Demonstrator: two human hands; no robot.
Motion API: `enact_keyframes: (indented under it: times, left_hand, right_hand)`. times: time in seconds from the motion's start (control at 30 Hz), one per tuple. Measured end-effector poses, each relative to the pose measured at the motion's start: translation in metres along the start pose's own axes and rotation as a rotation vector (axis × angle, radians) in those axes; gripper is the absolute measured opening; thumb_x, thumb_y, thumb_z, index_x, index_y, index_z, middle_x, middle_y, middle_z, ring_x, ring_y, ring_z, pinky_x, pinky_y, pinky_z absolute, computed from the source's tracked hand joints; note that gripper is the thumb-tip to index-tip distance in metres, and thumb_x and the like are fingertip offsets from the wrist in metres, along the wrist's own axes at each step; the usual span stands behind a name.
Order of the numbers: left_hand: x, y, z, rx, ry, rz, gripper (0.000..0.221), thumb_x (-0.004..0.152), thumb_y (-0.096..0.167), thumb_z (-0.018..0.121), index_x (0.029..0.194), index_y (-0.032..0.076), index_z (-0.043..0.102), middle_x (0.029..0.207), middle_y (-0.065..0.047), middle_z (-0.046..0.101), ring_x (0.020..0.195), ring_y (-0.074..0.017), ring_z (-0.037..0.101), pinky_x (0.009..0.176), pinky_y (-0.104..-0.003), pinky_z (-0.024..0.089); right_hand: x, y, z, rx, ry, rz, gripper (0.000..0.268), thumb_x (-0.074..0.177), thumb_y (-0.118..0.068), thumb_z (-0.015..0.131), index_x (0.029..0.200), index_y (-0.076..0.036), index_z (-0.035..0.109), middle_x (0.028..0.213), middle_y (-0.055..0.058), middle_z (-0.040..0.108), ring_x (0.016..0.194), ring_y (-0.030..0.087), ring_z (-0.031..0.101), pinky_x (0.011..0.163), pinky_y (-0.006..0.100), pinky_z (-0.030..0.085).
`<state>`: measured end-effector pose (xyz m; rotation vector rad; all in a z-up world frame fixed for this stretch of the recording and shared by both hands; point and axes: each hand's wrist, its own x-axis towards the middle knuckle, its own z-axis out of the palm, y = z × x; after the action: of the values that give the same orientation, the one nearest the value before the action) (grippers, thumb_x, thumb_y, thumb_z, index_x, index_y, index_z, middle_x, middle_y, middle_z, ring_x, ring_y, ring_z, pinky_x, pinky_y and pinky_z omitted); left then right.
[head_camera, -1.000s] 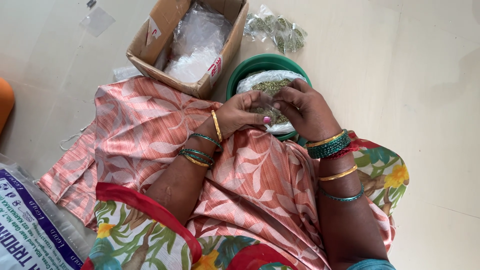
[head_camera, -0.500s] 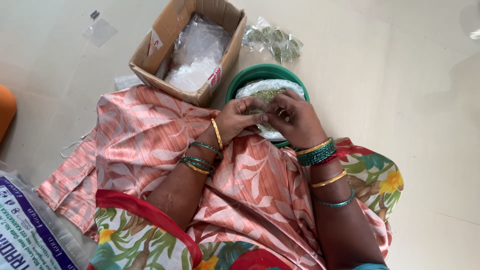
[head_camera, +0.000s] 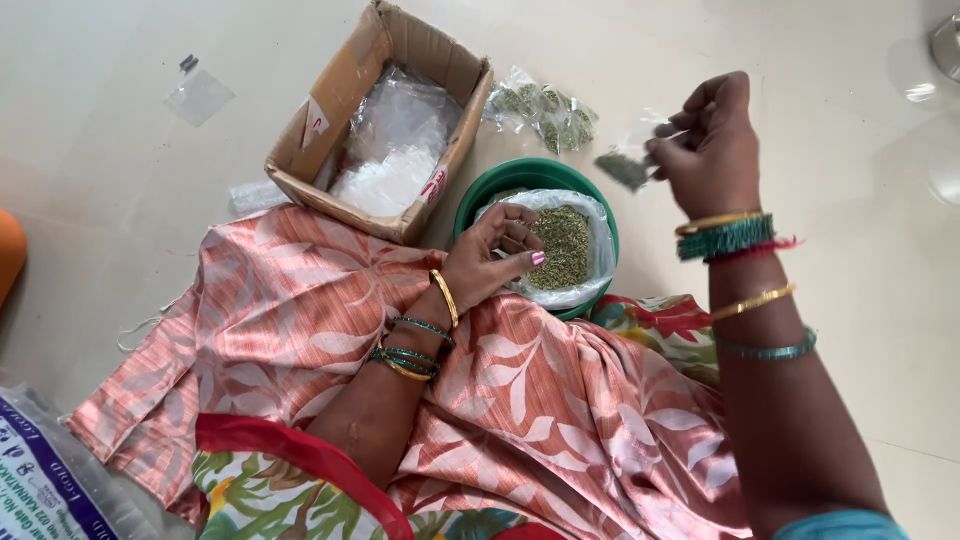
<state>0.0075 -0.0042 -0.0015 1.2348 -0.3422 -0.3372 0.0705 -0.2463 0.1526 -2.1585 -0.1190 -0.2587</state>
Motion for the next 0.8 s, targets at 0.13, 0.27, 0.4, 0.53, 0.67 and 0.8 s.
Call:
enact_keyframes:
  times: [0.13,0.27,0.4,0.53,0.67,0.8]
  left_hand:
    - [0.001,-0.006,-0.002,-0.008,0.02,-0.001,0.042,0.093,0.011,0.076,0.13,0.006,0.057,0.103,-0.001,0.068,0.088,-0.0064,0.062,0.076,-0.023,0.054]
    - [0.002,-0.014,-0.003,0.029,0.017,0.002,0.032,0.095,0.01,0.075,0.123,0.004,0.062,0.103,-0.001,0.069,0.092,-0.0072,0.064,0.08,-0.024,0.054]
    - [0.004,-0.009,0.0,0.104,-0.009,-0.002,0.03,0.094,0.009,0.075,0.121,0.003,0.063,0.105,-0.002,0.07,0.099,-0.0093,0.066,0.089,-0.026,0.056]
    - [0.007,-0.005,0.001,0.126,-0.032,-0.015,0.029,0.093,0.008,0.075,0.119,0.003,0.064,0.104,-0.003,0.071,0.1,-0.0104,0.068,0.092,-0.028,0.057]
    - [0.006,-0.003,0.002,0.146,-0.072,0.008,0.028,0.093,0.009,0.075,0.119,0.003,0.065,0.105,-0.004,0.072,0.101,-0.0107,0.068,0.093,-0.028,0.057]
    - [0.0,0.016,0.004,0.184,-0.077,0.017,0.03,0.092,0.011,0.077,0.119,0.003,0.066,0.105,-0.005,0.073,0.098,-0.0115,0.068,0.087,-0.028,0.058]
  right_hand:
    - [0.023,0.096,-0.001,-0.187,0.036,0.075,0.017,0.089,0.008,0.065,0.102,0.002,0.057,0.088,0.008,0.07,0.078,0.012,0.073,0.066,0.027,0.063]
    - [0.023,0.175,0.026,-0.276,0.069,0.305,0.015,0.086,0.002,0.068,0.096,-0.001,0.078,0.085,0.01,0.075,0.073,0.017,0.076,0.072,0.03,0.064]
    - [0.033,0.204,0.04,-0.446,0.096,0.177,0.021,0.087,-0.007,0.075,0.107,-0.001,0.079,0.105,0.017,0.073,0.089,0.027,0.073,0.084,0.038,0.059]
    - [0.044,0.236,0.063,-0.544,0.067,0.158,0.039,0.087,-0.003,0.066,0.126,0.001,0.071,0.123,0.022,0.067,0.103,0.032,0.069,0.096,0.04,0.055]
    - [0.053,0.251,0.086,-0.571,-0.11,0.136,0.047,0.087,-0.005,0.065,0.133,0.003,0.063,0.139,0.024,0.058,0.122,0.036,0.062,0.106,0.041,0.05]
    - [0.055,0.226,0.089,-0.319,-0.252,-0.009,0.064,0.086,0.002,0.057,0.148,-0.015,0.058,0.153,0.025,0.047,0.14,0.041,0.047,0.112,0.042,0.041]
